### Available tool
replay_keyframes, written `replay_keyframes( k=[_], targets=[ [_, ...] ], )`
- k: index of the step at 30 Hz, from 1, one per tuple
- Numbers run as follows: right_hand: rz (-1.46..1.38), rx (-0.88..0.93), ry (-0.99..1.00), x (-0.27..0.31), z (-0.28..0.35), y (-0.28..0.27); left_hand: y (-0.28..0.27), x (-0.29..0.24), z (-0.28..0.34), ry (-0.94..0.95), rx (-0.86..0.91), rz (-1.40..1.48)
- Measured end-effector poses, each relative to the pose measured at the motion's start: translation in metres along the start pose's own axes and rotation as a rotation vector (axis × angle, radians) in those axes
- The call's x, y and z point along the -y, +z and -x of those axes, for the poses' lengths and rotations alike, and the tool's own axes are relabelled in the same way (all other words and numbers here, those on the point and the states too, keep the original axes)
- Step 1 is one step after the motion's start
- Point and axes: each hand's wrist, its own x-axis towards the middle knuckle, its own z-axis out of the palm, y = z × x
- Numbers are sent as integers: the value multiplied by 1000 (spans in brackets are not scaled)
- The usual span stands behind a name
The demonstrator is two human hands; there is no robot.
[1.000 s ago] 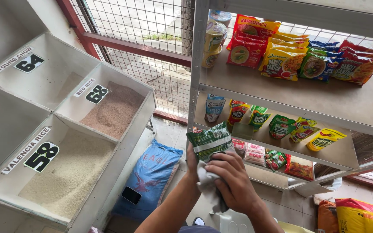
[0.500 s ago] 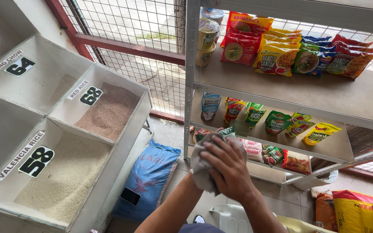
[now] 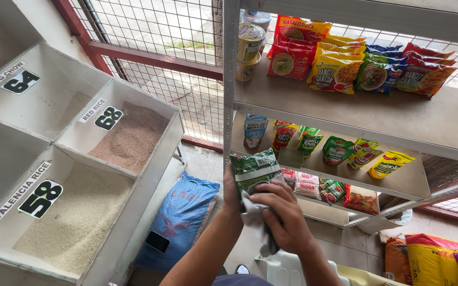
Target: Wiping down and organizing instant noodle packets on a shelf in a grocery store.
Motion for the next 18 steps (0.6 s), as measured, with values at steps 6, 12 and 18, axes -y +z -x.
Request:
replay_keyframes(
  k=[6,12,18],
  targets=[
    [-149,-294,241,-17,-7,-17,-4,31,16,-23,76,165],
    [228,-193,104,2,-29,-25,31,19,23,-42,17,154],
    [112,-111,179,-9,-8,-29,14,7,25,20,230,312]
  ],
)
